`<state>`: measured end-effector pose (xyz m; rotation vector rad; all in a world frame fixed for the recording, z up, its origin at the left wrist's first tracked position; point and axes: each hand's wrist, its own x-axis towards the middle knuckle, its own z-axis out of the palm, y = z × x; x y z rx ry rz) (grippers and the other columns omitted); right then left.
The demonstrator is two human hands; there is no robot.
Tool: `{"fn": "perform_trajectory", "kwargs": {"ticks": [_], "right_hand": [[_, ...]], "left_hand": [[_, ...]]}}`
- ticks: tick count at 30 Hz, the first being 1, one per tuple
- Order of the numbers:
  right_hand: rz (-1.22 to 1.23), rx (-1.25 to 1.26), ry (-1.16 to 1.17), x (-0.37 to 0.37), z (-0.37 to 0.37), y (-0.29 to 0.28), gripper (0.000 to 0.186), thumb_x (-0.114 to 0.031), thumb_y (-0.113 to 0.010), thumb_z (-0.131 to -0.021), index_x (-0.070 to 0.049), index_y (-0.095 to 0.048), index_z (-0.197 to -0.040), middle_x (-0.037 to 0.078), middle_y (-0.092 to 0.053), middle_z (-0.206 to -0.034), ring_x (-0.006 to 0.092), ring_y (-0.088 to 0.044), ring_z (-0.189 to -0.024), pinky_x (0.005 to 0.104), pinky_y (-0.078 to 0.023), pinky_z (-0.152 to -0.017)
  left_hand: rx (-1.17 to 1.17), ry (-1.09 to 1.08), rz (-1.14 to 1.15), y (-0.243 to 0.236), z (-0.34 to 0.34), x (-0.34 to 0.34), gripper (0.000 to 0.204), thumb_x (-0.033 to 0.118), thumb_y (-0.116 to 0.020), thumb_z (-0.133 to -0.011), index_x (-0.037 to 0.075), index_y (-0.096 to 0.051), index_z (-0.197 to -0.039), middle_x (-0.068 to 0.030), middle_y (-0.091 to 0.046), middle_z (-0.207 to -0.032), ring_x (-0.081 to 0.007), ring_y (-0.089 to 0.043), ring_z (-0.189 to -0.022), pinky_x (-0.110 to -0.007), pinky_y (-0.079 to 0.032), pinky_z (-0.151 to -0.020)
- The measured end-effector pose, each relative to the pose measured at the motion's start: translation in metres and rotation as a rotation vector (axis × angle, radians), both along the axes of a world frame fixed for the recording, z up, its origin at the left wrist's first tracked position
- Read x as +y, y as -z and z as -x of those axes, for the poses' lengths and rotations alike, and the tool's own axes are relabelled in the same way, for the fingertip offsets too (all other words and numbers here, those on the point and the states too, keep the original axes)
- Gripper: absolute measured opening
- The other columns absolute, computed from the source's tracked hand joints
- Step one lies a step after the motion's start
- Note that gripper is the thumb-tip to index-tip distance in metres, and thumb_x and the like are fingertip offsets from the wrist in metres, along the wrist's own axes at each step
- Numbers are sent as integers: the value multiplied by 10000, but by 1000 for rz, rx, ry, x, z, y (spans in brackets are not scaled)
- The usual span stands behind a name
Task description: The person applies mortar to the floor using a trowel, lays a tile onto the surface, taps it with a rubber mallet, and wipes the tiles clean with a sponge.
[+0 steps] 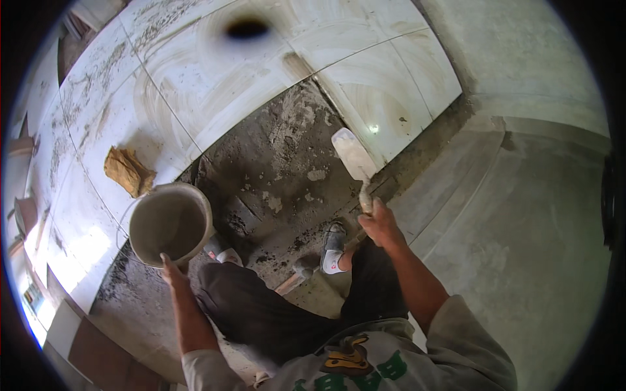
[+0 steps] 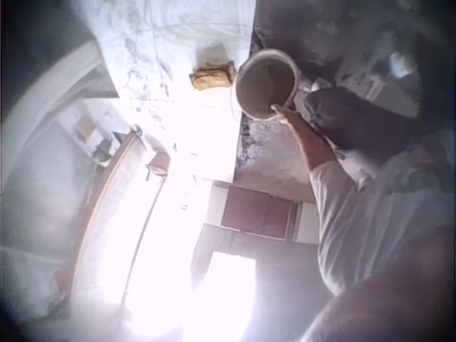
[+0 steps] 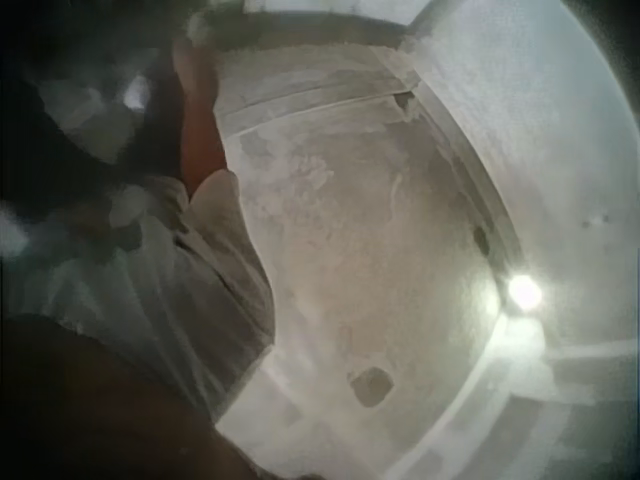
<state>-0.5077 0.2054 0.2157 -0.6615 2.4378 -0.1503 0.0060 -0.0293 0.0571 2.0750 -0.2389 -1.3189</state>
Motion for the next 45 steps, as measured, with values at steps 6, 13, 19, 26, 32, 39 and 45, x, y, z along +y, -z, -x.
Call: {"fn": "perform_trajectory", "kwargs": {"ticks": [6, 13, 19, 26, 32, 39, 45], "right_hand": [[-14, -204, 337, 35, -9, -120, 330, -231, -647, -737, 33, -538, -902, 233, -635, -779, 354, -659, -684, 447, -506, -614], [9, -300, 507, 24, -81, -232, 377, -250, -658, -721, 29, -560, -954, 186, -621, -766, 267, -649, -620, 400, -505, -584], [-149, 7, -71, -43, -194, -306, 339, -243, -602, -782, -23, -593, -1040, 208, -634, -904, 336, -656, -913, 461, -510, -769], [-28, -30, -194, -132, -287, -304, 286, -180, -647, -761, -38, -586, -1002, 175, -657, -929, 344, -671, -877, 463, -535, -752], [-49, 83, -9, -143, -320, -309, 201, -133, -653, -760, -35, -650, -935, 157, -679, -870, 306, -696, -828, 419, -565, -706], [-3, -260, -5, -80, -368, -348, 285, -205, -684, -728, -54, -704, -969, 134, -710, -891, 262, -709, -834, 408, -560, -693], [621, -740, 593, -24, -441, -352, 431, -218, -702, -740, -30, -640, -1123, 64, -622, -755, 157, -606, -649, 318, -495, -546]], "left_hand": [[95, -115, -59, -66, 25, 5, 645, 415, -686, -875, -58, -484, -1265, -212, -573, -1169, -342, -634, -952, -448, -593, -744], [-111, 365, -169, -164, -1, -23, 444, 363, -715, -850, -53, -665, -997, -121, -654, -865, -258, -646, -800, -388, -516, -644], [-462, 1112, 180, -292, 33, -71, 493, 484, -677, -803, 26, -685, -987, -201, -693, -853, -380, -671, -834, -461, -495, -743], [-505, 1534, 229, -431, 85, -108, 489, 410, -688, -816, 36, -660, -1130, -232, -692, -967, -397, -663, -954, -444, -503, -826], [-266, 1536, 588, -482, 108, -85, 495, 360, -698, -834, 18, -626, -1185, -223, -693, -1001, -344, -679, -951, -408, -513, -813], [-169, 1737, 670, -511, 105, -39, 611, 352, -683, -846, 70, -509, -1360, -246, -679, -1030, -376, -667, -955, -424, -511, -815], [6, 1973, 869, -532, 68, -6, 573, 403, -664, -868, 67, -556, -1320, -247, -680, -996, -395, -665, -935, -450, -512, -791]]}}
